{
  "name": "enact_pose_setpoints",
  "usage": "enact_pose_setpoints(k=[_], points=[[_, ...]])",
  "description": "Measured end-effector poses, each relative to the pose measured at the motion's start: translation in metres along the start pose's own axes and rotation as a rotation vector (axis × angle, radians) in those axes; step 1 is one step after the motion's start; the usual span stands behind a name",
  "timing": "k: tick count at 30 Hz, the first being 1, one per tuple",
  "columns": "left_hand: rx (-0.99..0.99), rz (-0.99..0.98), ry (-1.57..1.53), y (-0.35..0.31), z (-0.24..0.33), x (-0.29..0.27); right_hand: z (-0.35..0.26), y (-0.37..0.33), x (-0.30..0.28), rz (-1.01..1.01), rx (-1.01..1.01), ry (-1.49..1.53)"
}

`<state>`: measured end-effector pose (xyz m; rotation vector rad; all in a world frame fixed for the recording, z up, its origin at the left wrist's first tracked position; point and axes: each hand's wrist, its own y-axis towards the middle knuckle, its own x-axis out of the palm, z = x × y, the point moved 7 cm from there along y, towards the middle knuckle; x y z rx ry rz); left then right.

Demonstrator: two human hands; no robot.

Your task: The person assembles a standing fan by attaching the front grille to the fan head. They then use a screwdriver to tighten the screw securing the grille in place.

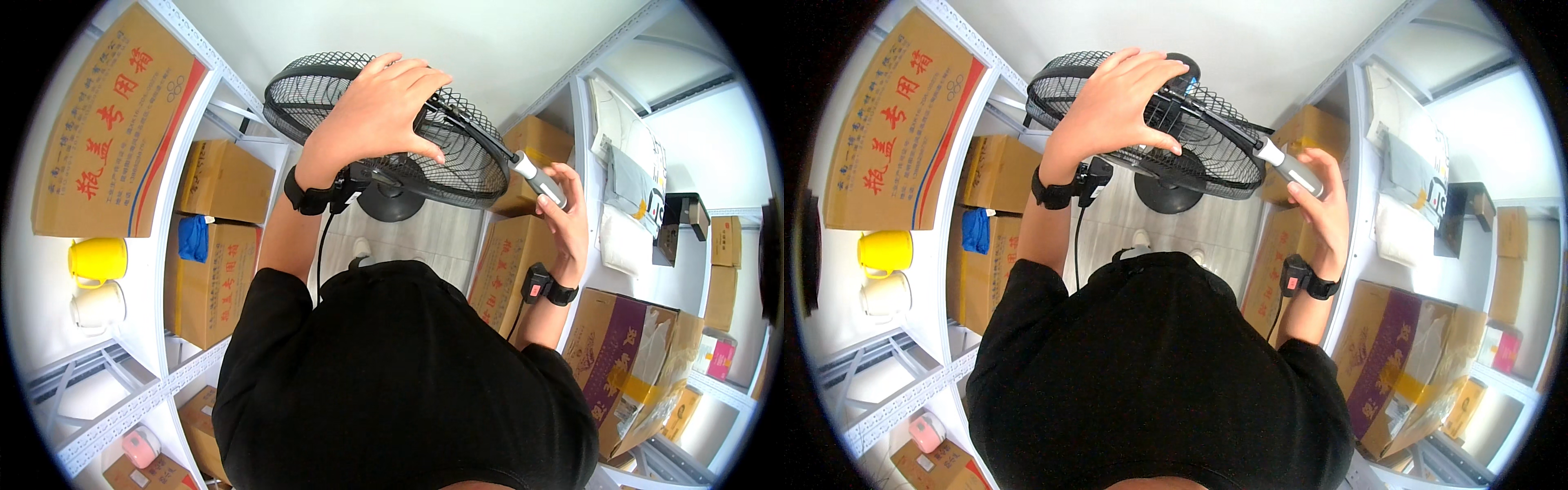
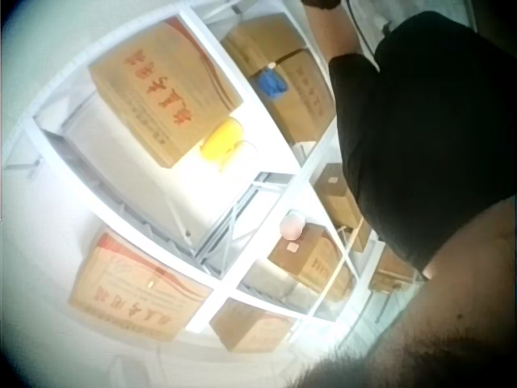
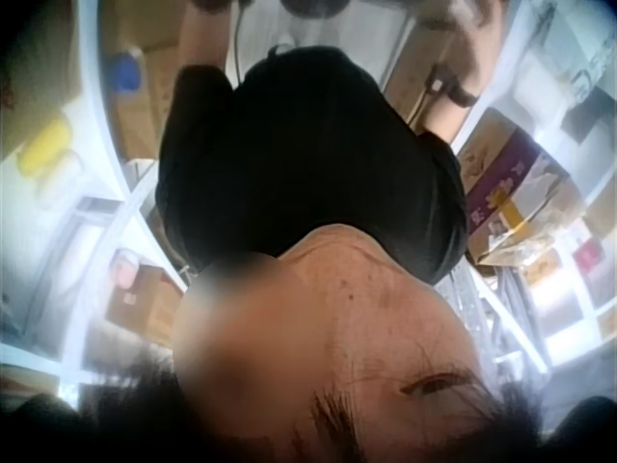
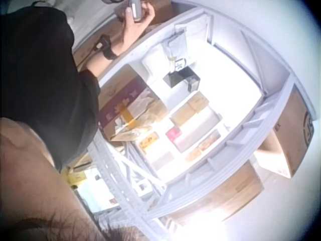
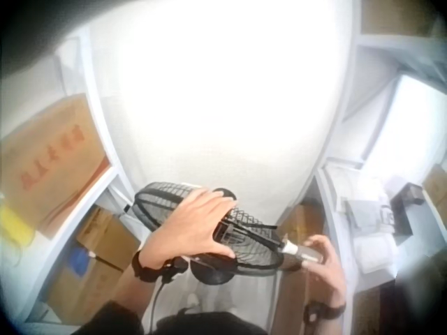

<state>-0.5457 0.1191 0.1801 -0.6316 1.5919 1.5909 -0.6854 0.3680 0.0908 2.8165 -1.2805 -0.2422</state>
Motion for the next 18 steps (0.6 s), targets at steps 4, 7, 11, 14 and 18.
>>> enact_pose_setpoints(k=[4, 7, 11, 14, 18], points=[[-0.041, -0.043, -0.030, 0.000, -0.003, 0.002, 0.016, 0.001, -0.012, -0.073, 0.209, 0.073], [-0.051, -0.049, -0.015, 0.001, -0.001, 0.000, 0.009, 0.002, -0.001, -0.068, 0.131, 0.064], [-0.046, -0.049, -0.024, 0.000, -0.001, 0.002, -0.005, -0.003, -0.002, -0.020, 0.039, 0.013], [-0.024, -0.054, -0.029, 0.004, 0.002, 0.003, 0.004, -0.005, -0.011, 0.018, 0.164, 0.052], [0.047, -0.068, 0.023, 0.002, 0.002, 0.003, 0.015, 0.004, -0.009, -0.040, 0.248, 0.127]])
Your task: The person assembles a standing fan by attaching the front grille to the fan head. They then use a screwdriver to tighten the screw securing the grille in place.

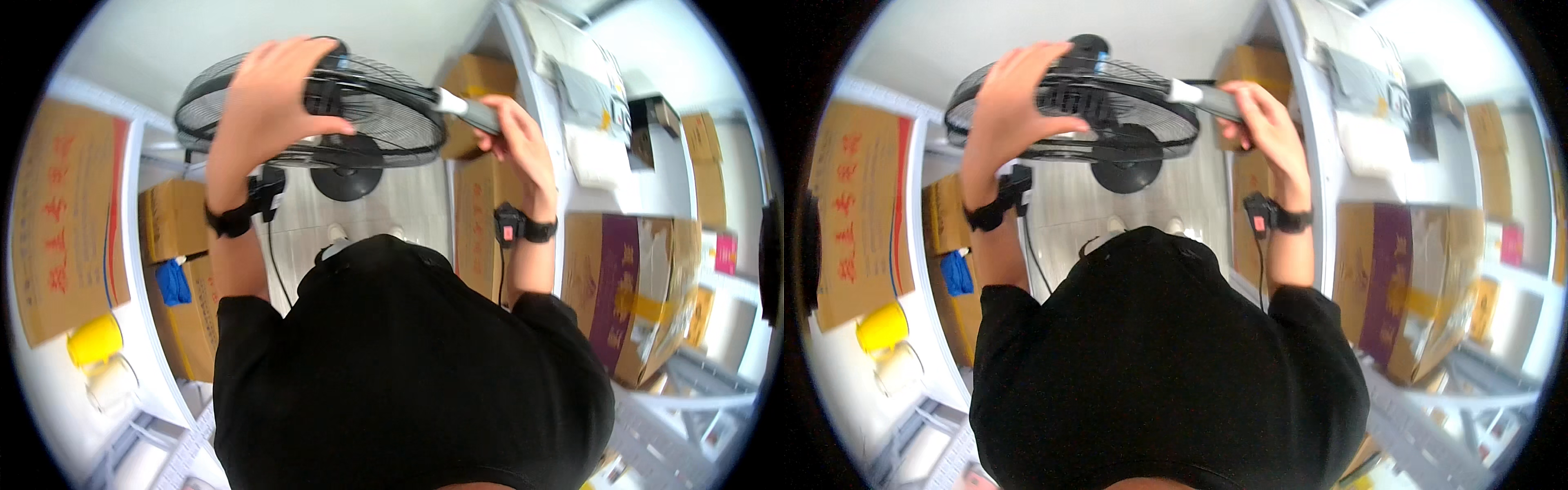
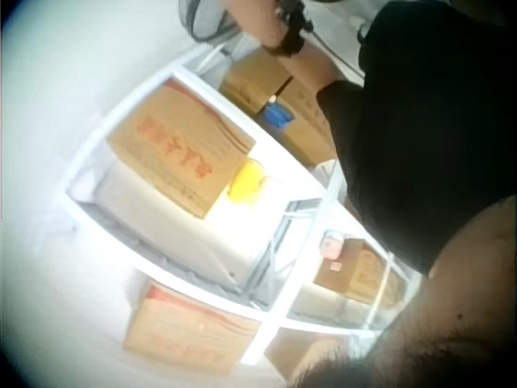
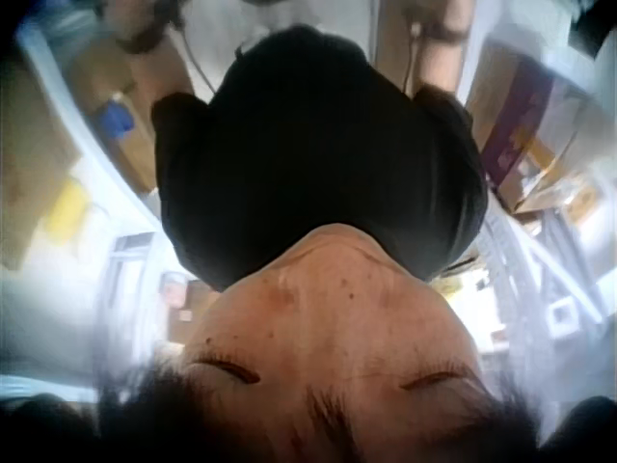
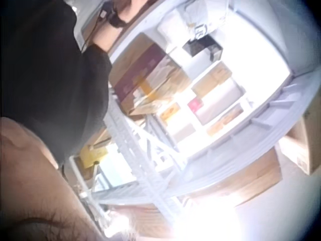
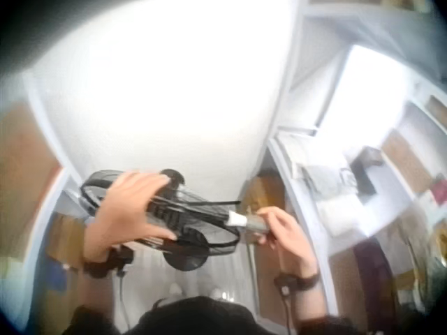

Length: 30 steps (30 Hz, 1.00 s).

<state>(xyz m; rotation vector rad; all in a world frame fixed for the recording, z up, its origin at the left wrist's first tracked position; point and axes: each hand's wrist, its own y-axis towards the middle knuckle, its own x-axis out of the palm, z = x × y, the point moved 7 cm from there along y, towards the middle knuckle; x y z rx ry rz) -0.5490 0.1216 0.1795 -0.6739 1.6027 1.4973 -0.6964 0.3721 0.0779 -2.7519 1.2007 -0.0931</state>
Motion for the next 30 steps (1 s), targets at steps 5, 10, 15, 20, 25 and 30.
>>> enact_pose_setpoints(k=[5, 10, 15, 20, 25, 30], points=[[0.022, 0.036, -0.017, 0.003, 0.004, 0.000, -0.010, -0.008, 0.003, -0.015, -0.175, -0.017], [0.030, 0.055, -0.005, 0.005, 0.001, -0.001, -0.006, -0.009, 0.005, 0.038, -0.094, -0.036], [0.032, 0.032, -0.014, 0.003, -0.002, 0.003, 0.002, -0.007, 0.006, -0.006, -0.160, -0.102], [-0.012, 0.046, -0.042, 0.000, -0.004, 0.000, -0.001, -0.008, 0.006, 0.081, -0.106, 0.000], [-0.046, 0.018, -0.057, 0.000, -0.003, -0.002, -0.011, -0.006, 0.016, 0.061, -0.157, -0.074], [-0.049, 0.066, -0.023, 0.001, -0.002, -0.004, -0.002, -0.004, 0.002, 0.035, -0.161, -0.003]])
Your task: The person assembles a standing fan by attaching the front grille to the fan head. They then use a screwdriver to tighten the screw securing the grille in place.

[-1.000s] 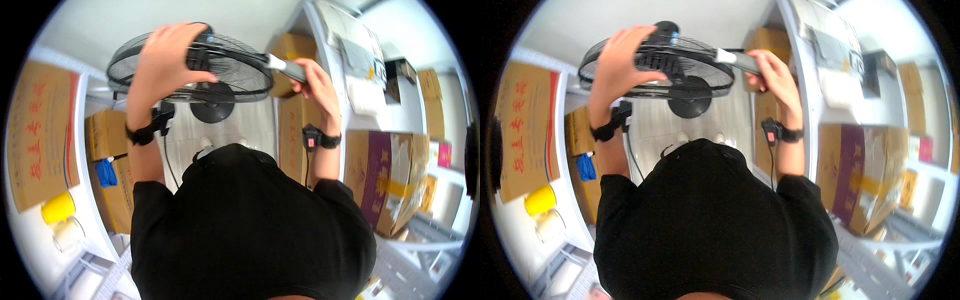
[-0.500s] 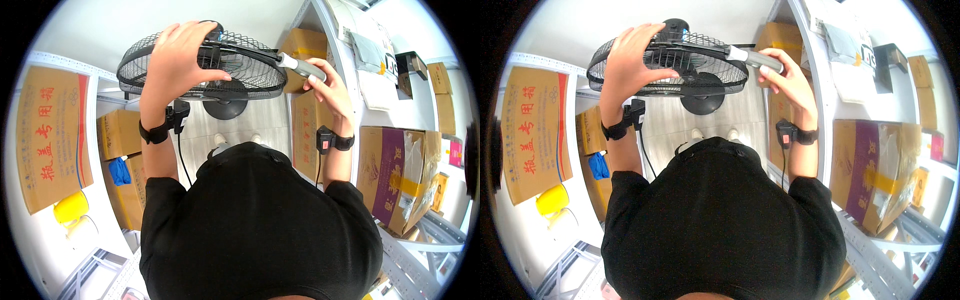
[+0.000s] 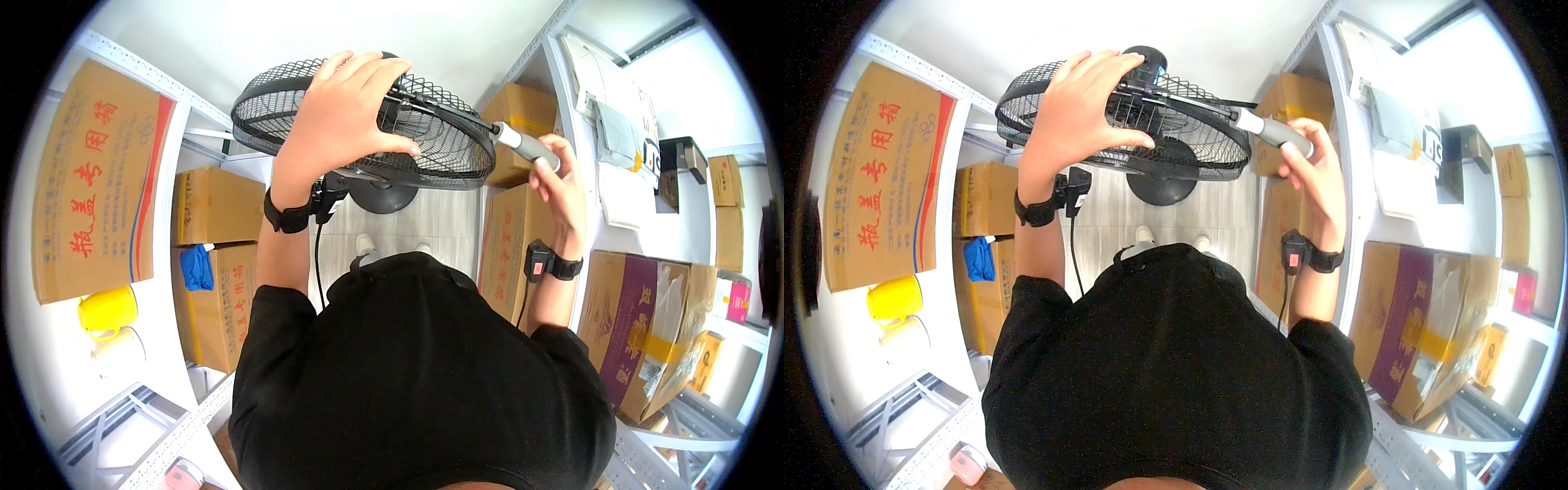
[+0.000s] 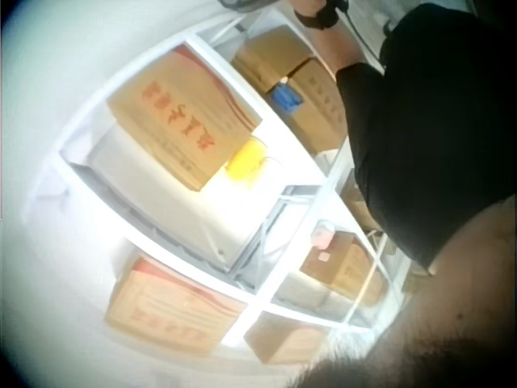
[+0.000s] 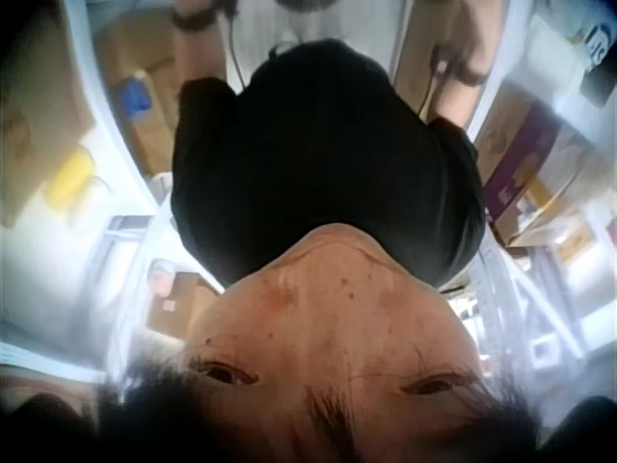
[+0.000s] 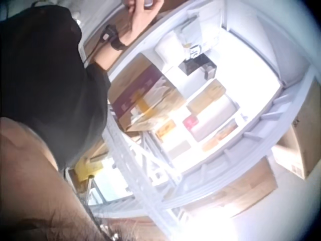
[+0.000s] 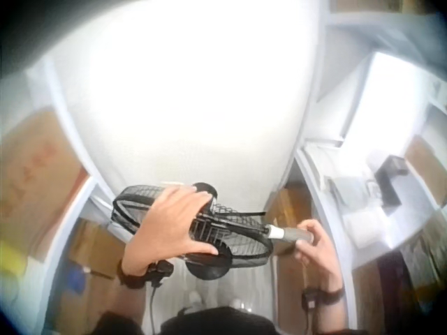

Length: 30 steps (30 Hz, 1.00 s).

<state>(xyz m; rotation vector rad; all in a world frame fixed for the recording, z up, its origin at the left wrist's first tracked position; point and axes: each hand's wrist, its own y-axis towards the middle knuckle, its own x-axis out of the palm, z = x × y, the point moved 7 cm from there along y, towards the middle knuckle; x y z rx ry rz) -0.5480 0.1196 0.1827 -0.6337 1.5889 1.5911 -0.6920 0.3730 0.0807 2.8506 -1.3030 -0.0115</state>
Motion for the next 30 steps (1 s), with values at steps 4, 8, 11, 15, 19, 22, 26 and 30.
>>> enact_pose_setpoints(k=[4, 8, 11, 15, 19, 22, 26, 30], points=[[-0.025, -0.002, 0.005, 0.000, -0.002, -0.004, 0.005, 0.002, 0.001, -0.020, 0.101, 0.020], [-0.050, -0.035, -0.044, -0.001, -0.003, -0.001, -0.010, -0.002, 0.011, 0.123, -0.110, -0.011], [-0.052, -0.037, -0.044, -0.001, -0.003, 0.000, -0.004, -0.002, -0.003, 0.107, 0.010, -0.059], [-0.052, -0.051, -0.044, -0.001, -0.006, 0.002, 0.006, -0.002, -0.004, -0.017, 0.117, -0.010], [-0.054, -0.039, -0.047, -0.002, -0.005, 0.000, -0.002, -0.005, 0.005, 0.070, -0.021, -0.004], [-0.064, -0.045, -0.057, -0.002, -0.005, 0.001, 0.001, -0.005, -0.004, 0.009, 0.028, 0.007], [-0.056, -0.047, -0.044, -0.002, -0.006, 0.002, 0.003, -0.007, -0.007, -0.046, 0.171, 0.125], [-0.054, -0.046, -0.042, -0.001, -0.006, 0.002, 0.001, -0.005, 0.002, 0.019, 0.051, 0.044]])
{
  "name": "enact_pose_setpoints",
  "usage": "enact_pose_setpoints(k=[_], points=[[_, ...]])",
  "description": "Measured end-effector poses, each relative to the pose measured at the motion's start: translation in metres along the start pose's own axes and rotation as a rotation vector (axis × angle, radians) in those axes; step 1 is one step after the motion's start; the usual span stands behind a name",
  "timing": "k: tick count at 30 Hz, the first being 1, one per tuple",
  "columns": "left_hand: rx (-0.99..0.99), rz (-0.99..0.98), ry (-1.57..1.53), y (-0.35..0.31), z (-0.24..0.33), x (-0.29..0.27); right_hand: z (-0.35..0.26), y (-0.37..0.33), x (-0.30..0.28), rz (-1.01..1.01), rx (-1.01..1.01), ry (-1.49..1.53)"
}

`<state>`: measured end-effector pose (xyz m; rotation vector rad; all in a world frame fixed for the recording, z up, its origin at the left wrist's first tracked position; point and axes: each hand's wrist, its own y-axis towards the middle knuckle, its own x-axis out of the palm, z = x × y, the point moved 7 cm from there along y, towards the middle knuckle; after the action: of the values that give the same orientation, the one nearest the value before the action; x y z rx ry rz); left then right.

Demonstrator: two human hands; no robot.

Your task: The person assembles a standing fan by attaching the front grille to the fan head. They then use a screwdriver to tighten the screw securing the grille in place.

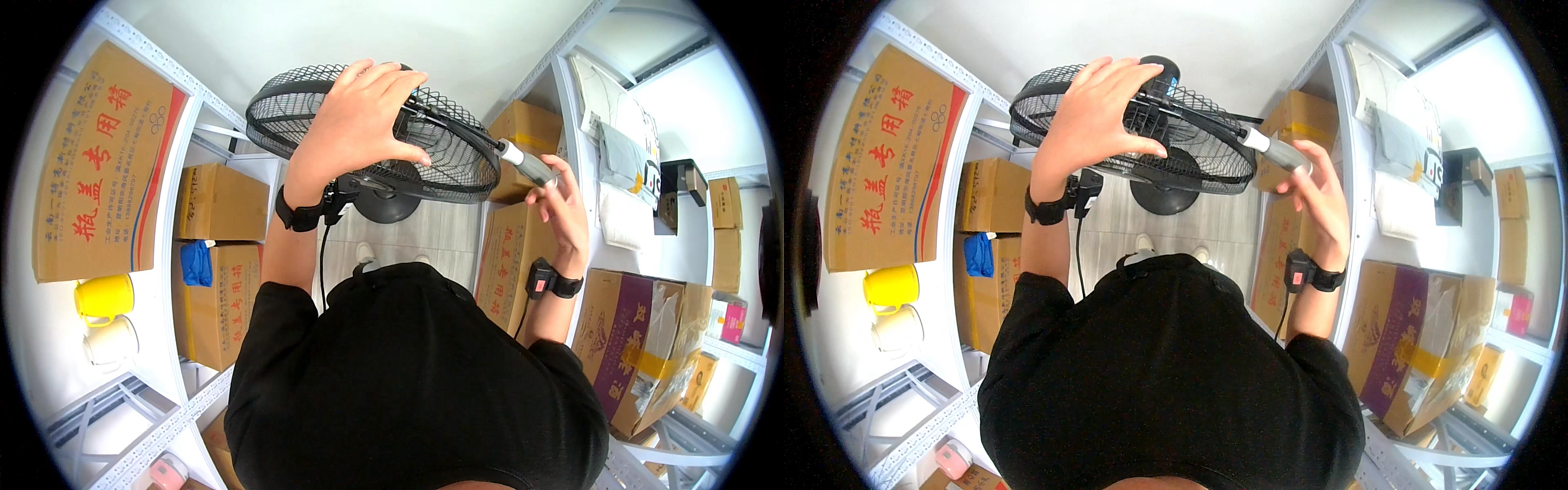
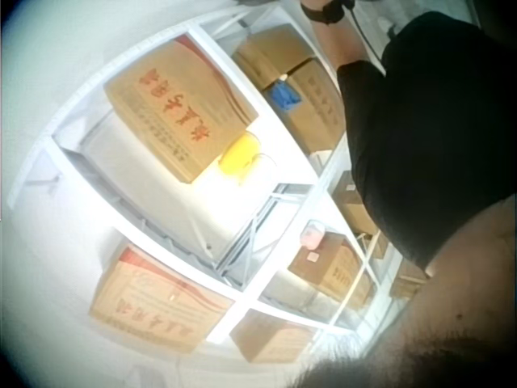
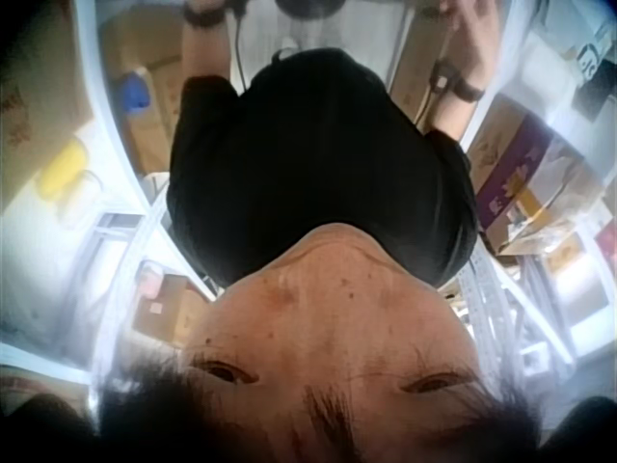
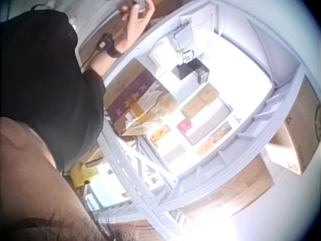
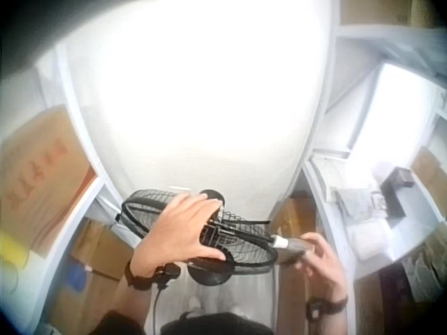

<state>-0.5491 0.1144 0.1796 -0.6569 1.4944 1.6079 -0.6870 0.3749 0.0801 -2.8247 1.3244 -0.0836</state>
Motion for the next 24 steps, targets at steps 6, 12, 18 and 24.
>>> enact_pose_setpoints(k=[6, 12, 18, 24], points=[[-0.012, 0.001, 0.004, -0.002, -0.001, -0.002, 0.000, 0.001, -0.005, -0.073, 0.071, -0.118], [-0.009, -0.004, 0.017, -0.001, 0.001, -0.001, 0.014, 0.002, -0.018, -0.013, 0.073, -0.159], [-0.020, -0.007, 0.013, -0.001, 0.000, 0.000, -0.013, -0.001, -0.003, 0.073, -0.146, 0.064], [-0.020, -0.012, 0.019, -0.001, 0.001, 0.000, 0.007, 0.002, -0.012, -0.016, 0.055, 0.065]])
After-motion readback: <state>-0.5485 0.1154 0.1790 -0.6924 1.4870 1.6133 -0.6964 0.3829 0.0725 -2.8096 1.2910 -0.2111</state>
